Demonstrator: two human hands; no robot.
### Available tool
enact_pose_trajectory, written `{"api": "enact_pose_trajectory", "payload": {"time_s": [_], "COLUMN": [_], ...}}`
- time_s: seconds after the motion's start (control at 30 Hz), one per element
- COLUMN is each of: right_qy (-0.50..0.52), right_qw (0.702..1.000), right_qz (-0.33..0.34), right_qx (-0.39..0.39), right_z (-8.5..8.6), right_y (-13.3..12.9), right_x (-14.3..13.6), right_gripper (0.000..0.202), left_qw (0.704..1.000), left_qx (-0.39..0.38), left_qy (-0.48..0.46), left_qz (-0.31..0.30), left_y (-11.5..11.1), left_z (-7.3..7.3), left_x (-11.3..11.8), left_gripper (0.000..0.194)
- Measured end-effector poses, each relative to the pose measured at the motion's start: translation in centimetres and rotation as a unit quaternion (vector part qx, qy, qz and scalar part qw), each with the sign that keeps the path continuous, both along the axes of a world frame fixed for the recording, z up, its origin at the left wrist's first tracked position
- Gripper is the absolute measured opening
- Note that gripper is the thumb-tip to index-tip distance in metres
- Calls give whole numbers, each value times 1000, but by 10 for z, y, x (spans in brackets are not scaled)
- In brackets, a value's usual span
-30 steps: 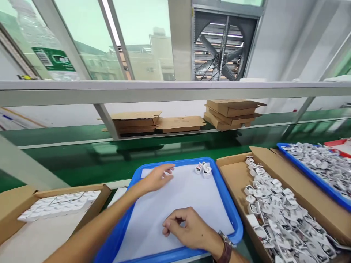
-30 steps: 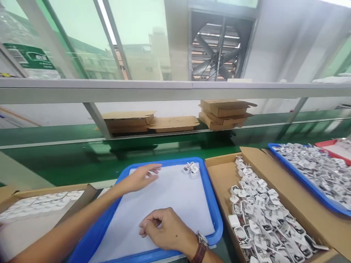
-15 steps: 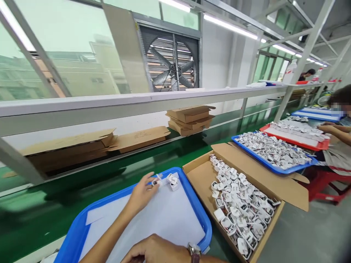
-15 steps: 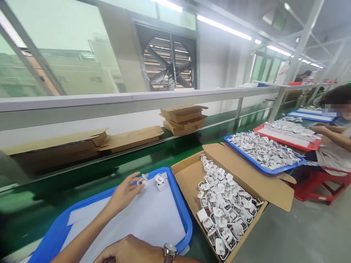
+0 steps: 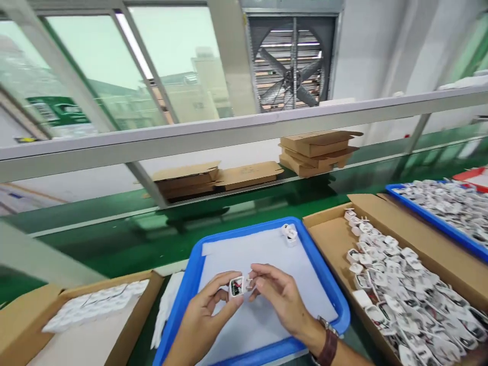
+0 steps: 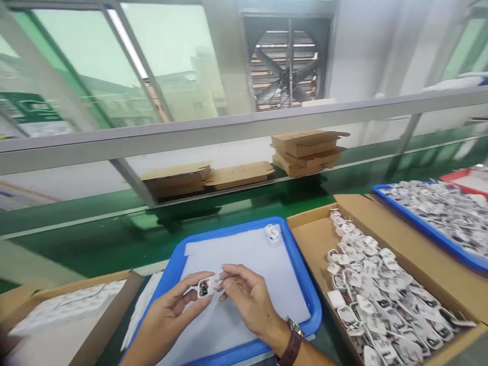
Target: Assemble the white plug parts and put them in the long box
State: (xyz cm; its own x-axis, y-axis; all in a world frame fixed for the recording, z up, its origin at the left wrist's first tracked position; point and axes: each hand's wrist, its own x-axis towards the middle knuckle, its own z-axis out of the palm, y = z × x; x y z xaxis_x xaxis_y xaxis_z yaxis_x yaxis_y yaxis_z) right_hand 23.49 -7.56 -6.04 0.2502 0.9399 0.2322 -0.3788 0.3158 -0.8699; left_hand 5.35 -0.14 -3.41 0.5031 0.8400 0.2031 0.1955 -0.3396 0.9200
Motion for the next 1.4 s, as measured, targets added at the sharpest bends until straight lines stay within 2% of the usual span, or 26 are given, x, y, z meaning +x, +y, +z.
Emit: {"api": "enact_pose_trajectory", "payload": {"time_s": [0.1, 0.2, 0.53, 0.7, 0.8, 0.93, 1.07, 1.17, 1.27, 1.33, 1.4], "right_qy": [-26, -60, -195, -293, -331, -389, -417, -442, -469, -462, -454], "right_qw": [999, 998, 978, 950, 938, 907, 890, 877, 859, 863, 872], "right_qz": [8, -2, -79, -103, -83, -20, -8, -32, -77, -87, -78], "right_qx": [18, 24, 8, 20, 54, 158, 185, 185, 192, 185, 167], "right_z": [-1, -4, -4, 0, -1, -2, 1, 2, -1, -3, -3], "right_y": [-1, 1, -6, -11, -14, -16, -16, -18, -20, -20, -19], "right_x": [-1, -3, -5, -7, -9, -12, -15, -15, -14, -12, -10], "right_gripper": [32, 29, 7, 13, 4, 36, 51, 52, 49, 48, 48], "left_qw": [999, 1000, 983, 984, 987, 987, 985, 982, 975, 969, 967], "left_qx": [23, 22, -89, -85, -73, -68, -80, -96, -157, -194, -196], "left_qy": [16, -7, -125, -137, -136, -140, -152, -161, -157, -152, -158], "left_qz": [17, 2, -101, -74, -54, -39, -15, 6, -10, -31, -42], "left_y": [-3, -5, -21, -24, -23, -22, -22, -21, -19, -17, -15], "left_z": [-5, -4, -19, -19, -17, -15, -16, -16, -13, -11, -9], "left_x": [-1, -2, -5, -4, -5, -6, -7, -7, -10, -12, -15], "left_gripper": [37, 33, 37, 28, 26, 21, 12, 7, 20, 30, 30]}}
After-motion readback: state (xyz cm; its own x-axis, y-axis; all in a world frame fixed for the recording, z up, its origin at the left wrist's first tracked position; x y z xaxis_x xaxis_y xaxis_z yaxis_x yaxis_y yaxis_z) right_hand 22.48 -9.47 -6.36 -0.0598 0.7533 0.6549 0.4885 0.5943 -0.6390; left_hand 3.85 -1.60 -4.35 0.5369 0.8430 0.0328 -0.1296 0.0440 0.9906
